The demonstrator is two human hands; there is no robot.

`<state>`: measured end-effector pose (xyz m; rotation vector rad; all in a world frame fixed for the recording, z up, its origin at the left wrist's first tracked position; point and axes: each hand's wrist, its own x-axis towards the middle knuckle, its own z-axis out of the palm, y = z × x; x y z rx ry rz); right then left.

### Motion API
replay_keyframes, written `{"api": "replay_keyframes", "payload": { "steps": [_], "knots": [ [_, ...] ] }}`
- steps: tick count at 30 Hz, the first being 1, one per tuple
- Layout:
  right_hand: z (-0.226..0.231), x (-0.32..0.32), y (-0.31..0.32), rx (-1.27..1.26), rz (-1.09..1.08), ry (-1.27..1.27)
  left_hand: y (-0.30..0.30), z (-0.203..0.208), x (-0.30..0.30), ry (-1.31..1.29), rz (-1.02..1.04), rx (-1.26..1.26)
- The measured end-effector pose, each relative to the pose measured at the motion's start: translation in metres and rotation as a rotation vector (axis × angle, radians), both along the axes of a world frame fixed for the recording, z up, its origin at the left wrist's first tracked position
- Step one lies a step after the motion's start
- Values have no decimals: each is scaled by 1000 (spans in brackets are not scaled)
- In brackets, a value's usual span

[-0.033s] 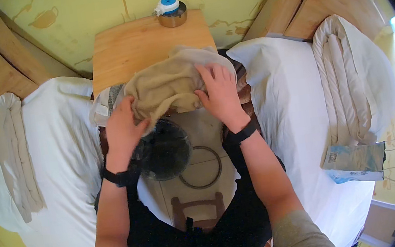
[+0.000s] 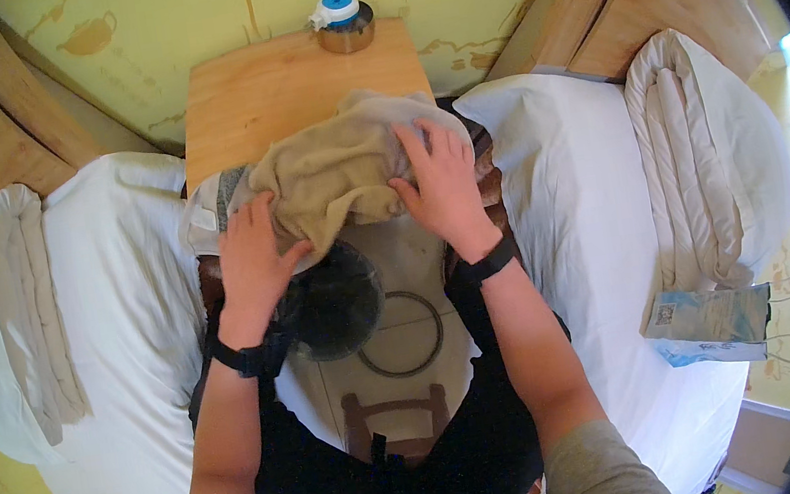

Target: Cleaning and smoothing a towel on a nightstand and using a small tool to poke at furniture components.

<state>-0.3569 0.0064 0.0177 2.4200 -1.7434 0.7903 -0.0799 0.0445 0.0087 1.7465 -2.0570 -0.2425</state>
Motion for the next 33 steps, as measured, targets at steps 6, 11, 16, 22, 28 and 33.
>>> {"api": "replay_keyframes", "payload": {
  "steps": [6, 11, 16, 22, 28, 33],
  "knots": [
    [-24, 7, 3, 106, 38, 133, 17, 0, -22, -144, -28, 51],
    [-25, 30, 18, 162, 158, 158, -5, -14, -6, -117, 41, 25],
    [-21, 42, 20, 154, 266, 17, -34, -29, 41, -161, 130, 48],
    [-37, -10, -13, 45, -41, -21, -41, -40, 36, -150, 108, 54],
    [-46, 26, -3, -6, 23, -28, -24, -29, 7, -335, -29, 13],
    [-37, 58, 12, 47, 192, -87, -24, -34, 13, -436, -66, 65]
  ]
}}
